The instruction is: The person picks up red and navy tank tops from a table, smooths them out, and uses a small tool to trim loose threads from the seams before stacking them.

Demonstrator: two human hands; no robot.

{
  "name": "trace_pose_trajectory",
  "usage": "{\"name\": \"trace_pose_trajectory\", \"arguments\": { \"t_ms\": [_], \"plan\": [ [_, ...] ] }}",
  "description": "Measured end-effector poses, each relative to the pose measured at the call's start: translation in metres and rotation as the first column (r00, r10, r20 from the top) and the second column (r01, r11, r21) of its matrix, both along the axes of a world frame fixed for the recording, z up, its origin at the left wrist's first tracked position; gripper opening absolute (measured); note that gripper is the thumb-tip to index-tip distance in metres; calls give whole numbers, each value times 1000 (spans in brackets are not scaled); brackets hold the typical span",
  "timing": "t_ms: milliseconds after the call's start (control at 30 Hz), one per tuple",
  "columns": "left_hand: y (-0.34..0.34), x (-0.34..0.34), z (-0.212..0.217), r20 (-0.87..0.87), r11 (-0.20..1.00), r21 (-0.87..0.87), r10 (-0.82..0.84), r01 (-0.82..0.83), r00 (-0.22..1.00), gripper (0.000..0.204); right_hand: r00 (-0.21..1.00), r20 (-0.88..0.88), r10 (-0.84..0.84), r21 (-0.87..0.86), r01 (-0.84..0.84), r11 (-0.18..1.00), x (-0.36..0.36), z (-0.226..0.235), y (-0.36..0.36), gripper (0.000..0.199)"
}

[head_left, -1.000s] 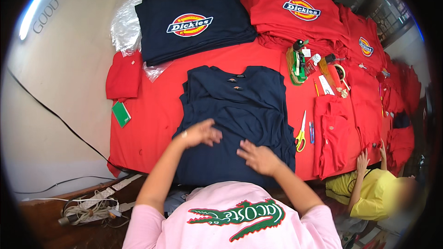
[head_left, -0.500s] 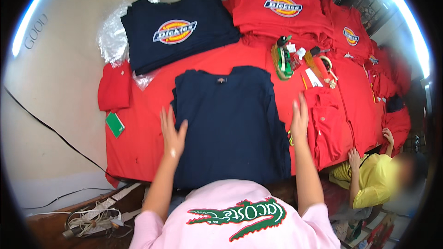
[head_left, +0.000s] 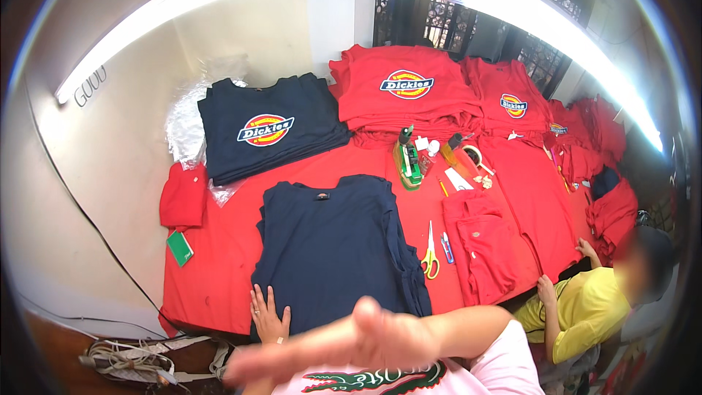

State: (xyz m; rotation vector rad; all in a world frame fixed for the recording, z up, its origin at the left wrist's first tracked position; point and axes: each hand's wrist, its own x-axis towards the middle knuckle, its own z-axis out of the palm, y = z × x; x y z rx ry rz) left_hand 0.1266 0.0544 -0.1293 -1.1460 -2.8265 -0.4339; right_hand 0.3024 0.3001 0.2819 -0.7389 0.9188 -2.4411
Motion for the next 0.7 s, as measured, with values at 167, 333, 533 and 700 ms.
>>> {"name": "trace_pose_trajectory", "arguments": {
  "t_ms": [167, 333, 533, 700],
  "plan": [
    [18, 17, 20, 55, 991, 71, 107, -111, 993, 83, 959, -257, -117, -274, 44, 961, 50, 32, -51, 116],
    [11, 18, 16, 55, 976, 145, 158, -165, 986, 80, 729, -599, -332, -251, 223, 942, 81, 37, -31, 146],
    [15, 18, 12, 44, 971, 148, 184, -188, 982, 79, 605, -745, -281, 99, 517, 850, 151, 50, 6, 129],
    [-29, 13, 18, -8, 959, 84, 272, -271, 962, 80, 590, -777, -220, 4, 354, 935, 150, 10, 63, 84]
  ]
}}
